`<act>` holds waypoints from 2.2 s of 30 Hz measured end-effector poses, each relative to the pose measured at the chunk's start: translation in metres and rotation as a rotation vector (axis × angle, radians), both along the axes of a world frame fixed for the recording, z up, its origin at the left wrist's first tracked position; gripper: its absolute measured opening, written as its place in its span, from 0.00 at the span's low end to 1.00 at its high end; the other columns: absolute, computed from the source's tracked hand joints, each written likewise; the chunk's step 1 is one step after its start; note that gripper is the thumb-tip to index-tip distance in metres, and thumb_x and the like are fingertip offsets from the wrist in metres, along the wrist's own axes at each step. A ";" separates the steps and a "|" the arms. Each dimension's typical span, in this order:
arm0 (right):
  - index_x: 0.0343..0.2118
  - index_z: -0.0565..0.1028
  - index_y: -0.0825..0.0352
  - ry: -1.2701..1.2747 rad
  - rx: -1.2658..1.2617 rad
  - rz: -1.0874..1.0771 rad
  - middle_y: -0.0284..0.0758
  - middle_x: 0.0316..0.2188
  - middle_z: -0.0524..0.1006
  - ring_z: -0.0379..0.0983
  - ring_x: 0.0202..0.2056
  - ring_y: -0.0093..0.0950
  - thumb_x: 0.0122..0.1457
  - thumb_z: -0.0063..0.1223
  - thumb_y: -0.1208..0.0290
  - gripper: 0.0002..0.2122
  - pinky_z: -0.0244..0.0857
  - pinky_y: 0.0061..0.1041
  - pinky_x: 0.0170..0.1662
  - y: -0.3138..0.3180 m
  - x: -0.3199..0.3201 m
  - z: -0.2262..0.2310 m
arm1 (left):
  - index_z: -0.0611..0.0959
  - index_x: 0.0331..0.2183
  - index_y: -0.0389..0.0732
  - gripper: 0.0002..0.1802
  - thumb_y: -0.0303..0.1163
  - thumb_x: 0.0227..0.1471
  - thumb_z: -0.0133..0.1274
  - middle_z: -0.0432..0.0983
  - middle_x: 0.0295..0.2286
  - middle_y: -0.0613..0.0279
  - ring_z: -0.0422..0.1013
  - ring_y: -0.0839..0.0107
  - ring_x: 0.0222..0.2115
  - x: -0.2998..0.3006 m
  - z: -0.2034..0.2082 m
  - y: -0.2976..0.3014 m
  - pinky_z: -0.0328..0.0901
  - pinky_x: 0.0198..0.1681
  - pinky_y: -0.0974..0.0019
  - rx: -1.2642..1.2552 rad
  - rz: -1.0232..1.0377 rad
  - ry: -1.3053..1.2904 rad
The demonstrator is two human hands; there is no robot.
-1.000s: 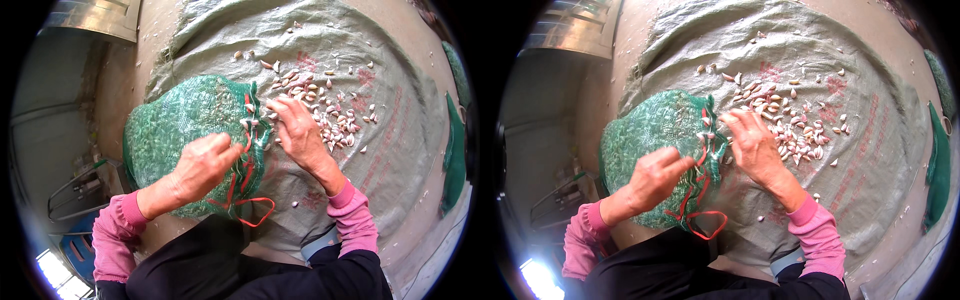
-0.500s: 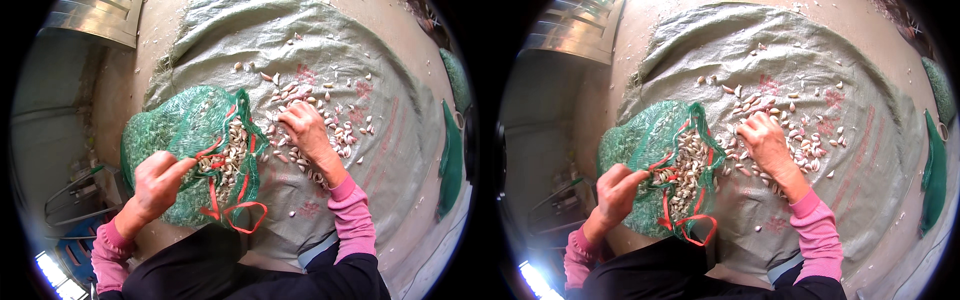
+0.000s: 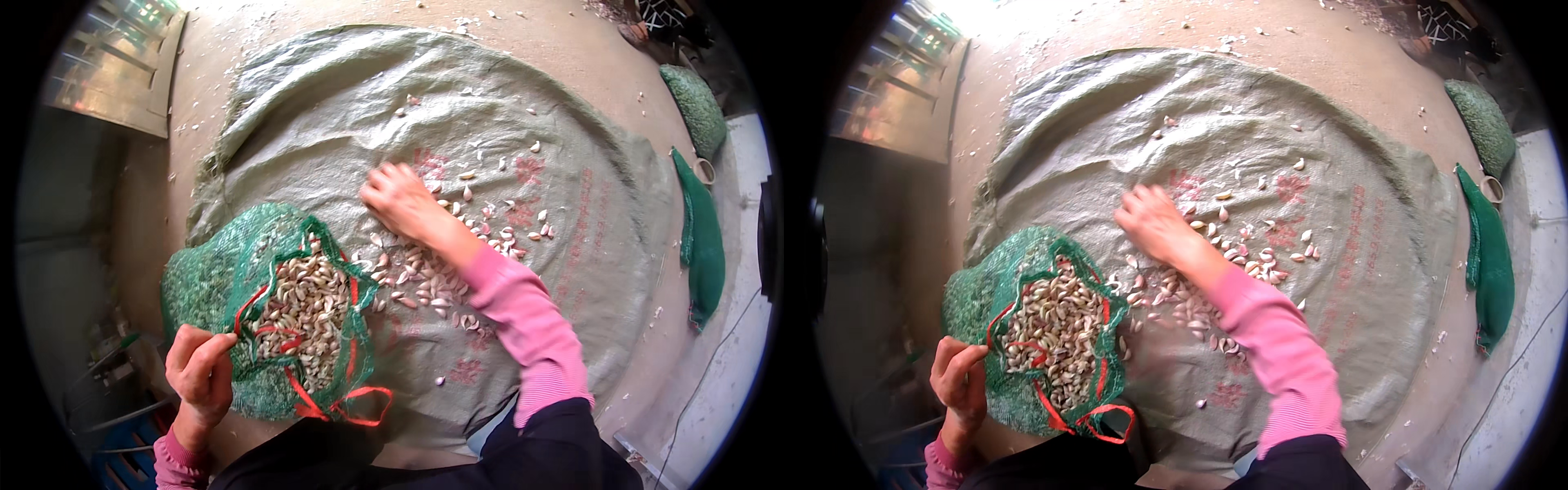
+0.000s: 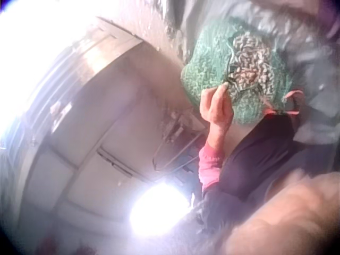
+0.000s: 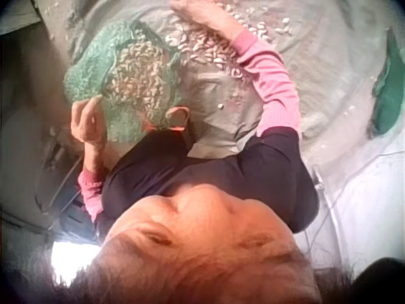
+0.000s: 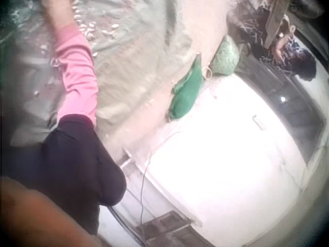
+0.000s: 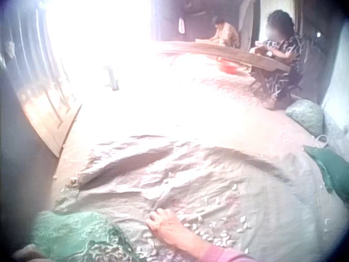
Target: The person sorts garlic cloves on a tarp, places them into a green mesh bag, ties the bag shut, and then lifts and shakes the tarp to clear it.
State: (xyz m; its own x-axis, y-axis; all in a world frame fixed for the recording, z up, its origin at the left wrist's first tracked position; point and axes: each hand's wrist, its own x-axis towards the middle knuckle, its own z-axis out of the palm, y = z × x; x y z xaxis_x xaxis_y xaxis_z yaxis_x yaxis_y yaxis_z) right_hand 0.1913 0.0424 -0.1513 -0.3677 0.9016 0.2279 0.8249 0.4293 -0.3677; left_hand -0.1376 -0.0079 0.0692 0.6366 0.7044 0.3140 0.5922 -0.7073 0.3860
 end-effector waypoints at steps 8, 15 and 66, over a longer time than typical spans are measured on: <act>0.41 0.78 0.57 -0.146 0.276 -0.917 0.34 0.44 0.77 0.71 0.47 0.34 0.55 0.59 0.70 0.10 0.66 0.37 0.54 -0.066 0.204 0.021 | 0.81 0.38 0.35 0.15 0.25 0.43 0.58 0.73 0.37 0.48 0.72 0.53 0.34 0.108 -0.007 0.083 0.68 0.39 0.57 -0.175 -0.285 -0.016; 0.39 0.79 0.63 0.240 0.075 -0.619 0.38 0.40 0.77 0.71 0.43 0.36 0.54 0.52 0.80 0.11 0.68 0.34 0.51 -0.029 0.171 0.014 | 0.78 0.45 0.38 0.16 0.27 0.54 0.51 0.73 0.42 0.47 0.73 0.49 0.42 0.241 -0.151 0.198 0.67 0.45 0.50 -0.191 -0.151 0.279; 0.44 0.75 0.58 0.071 0.106 -0.230 0.33 0.53 0.71 0.65 0.54 0.34 0.52 0.62 0.56 0.19 0.52 0.44 0.60 -0.172 0.081 0.019 | 0.76 0.37 0.37 0.23 0.42 0.44 0.64 0.72 0.32 0.54 0.75 0.53 0.36 0.120 -0.038 0.023 0.68 0.39 0.51 -0.615 -0.644 0.966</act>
